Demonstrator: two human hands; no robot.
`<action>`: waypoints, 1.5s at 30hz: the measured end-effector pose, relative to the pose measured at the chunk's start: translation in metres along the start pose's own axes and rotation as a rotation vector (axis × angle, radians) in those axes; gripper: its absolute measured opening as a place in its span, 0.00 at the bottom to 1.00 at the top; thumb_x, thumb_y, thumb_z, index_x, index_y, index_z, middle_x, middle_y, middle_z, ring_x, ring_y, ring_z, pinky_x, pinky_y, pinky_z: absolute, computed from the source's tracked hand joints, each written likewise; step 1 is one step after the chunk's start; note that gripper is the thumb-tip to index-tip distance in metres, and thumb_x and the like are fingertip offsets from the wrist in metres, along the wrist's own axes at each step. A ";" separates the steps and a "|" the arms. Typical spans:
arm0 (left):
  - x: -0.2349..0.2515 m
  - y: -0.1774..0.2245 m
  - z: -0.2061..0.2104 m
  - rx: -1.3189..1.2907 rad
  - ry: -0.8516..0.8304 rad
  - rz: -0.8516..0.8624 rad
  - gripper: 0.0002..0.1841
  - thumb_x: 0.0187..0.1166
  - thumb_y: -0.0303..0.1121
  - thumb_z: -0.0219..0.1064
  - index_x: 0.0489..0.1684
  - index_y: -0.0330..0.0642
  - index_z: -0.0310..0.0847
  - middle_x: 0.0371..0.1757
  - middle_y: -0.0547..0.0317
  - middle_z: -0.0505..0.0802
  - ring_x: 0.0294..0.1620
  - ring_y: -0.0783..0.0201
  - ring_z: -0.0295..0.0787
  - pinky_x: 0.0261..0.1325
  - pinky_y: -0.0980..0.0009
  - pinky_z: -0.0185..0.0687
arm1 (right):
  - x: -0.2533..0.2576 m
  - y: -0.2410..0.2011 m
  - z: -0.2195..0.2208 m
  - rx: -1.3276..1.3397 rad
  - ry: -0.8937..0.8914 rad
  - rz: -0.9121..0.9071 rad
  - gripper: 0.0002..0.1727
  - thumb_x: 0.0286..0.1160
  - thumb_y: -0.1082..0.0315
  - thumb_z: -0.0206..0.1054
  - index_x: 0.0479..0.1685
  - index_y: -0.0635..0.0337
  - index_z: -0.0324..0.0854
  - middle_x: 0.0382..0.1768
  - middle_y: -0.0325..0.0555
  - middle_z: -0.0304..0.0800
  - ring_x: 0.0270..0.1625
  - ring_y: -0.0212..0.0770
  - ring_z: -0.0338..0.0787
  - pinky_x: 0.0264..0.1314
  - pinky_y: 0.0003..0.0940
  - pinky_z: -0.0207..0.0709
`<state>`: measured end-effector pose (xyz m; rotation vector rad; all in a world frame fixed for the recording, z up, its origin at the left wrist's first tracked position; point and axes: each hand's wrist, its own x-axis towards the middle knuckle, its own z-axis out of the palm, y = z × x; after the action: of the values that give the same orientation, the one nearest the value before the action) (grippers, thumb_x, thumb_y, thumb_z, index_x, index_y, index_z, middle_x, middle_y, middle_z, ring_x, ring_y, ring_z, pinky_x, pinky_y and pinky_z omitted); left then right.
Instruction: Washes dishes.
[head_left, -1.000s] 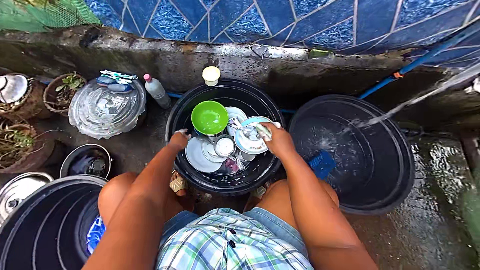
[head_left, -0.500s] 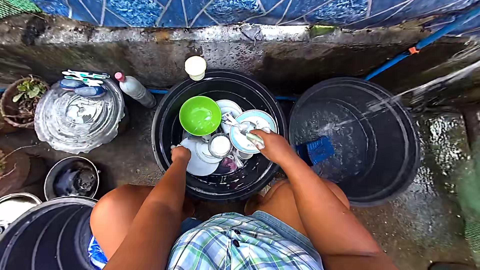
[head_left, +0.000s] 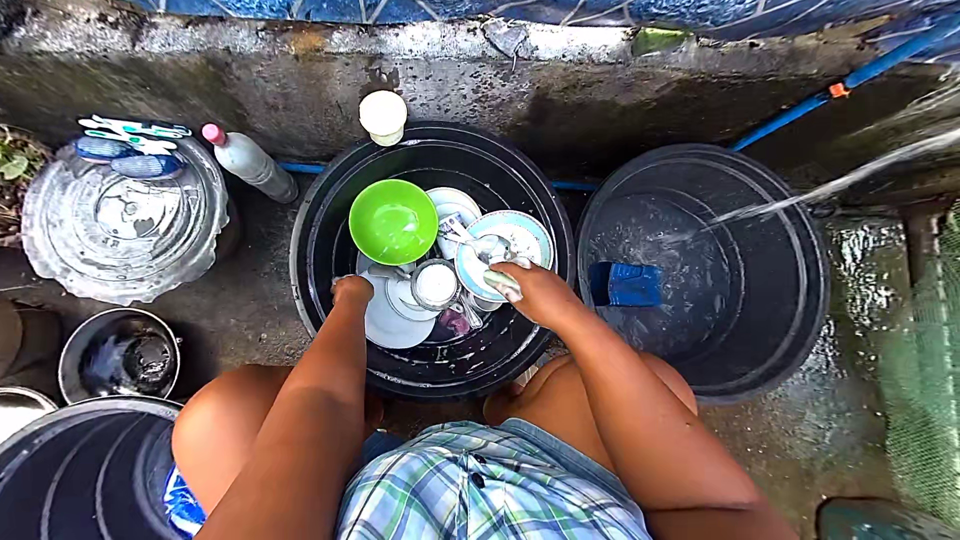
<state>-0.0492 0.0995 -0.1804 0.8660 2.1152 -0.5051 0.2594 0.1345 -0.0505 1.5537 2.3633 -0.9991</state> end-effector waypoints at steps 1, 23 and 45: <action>0.000 0.000 -0.002 0.019 -0.018 0.018 0.24 0.86 0.41 0.60 0.60 0.23 0.82 0.73 0.24 0.80 0.78 0.31 0.73 0.74 0.34 0.70 | -0.001 -0.001 0.000 -0.001 -0.015 0.005 0.25 0.80 0.72 0.68 0.77 0.55 0.79 0.66 0.67 0.86 0.65 0.68 0.88 0.69 0.67 0.78; -0.005 -0.025 0.075 -0.793 0.042 0.029 0.30 0.79 0.31 0.72 0.78 0.28 0.68 0.73 0.28 0.80 0.76 0.37 0.77 0.76 0.42 0.71 | -0.009 -0.011 0.002 -0.046 -0.141 -0.060 0.26 0.82 0.69 0.66 0.81 0.52 0.76 0.70 0.66 0.83 0.70 0.67 0.85 0.72 0.66 0.75; -0.160 -0.091 -0.016 -1.012 0.676 0.259 0.21 0.87 0.34 0.64 0.73 0.31 0.75 0.64 0.34 0.88 0.67 0.44 0.86 0.74 0.45 0.75 | -0.017 -0.035 0.018 0.153 0.150 -0.289 0.23 0.78 0.68 0.70 0.73 0.58 0.82 0.64 0.64 0.89 0.69 0.64 0.87 0.74 0.66 0.75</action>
<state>-0.0488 -0.0196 -0.0396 0.7008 2.3351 1.0622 0.2334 0.1019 -0.0410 1.4051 2.7335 -1.1832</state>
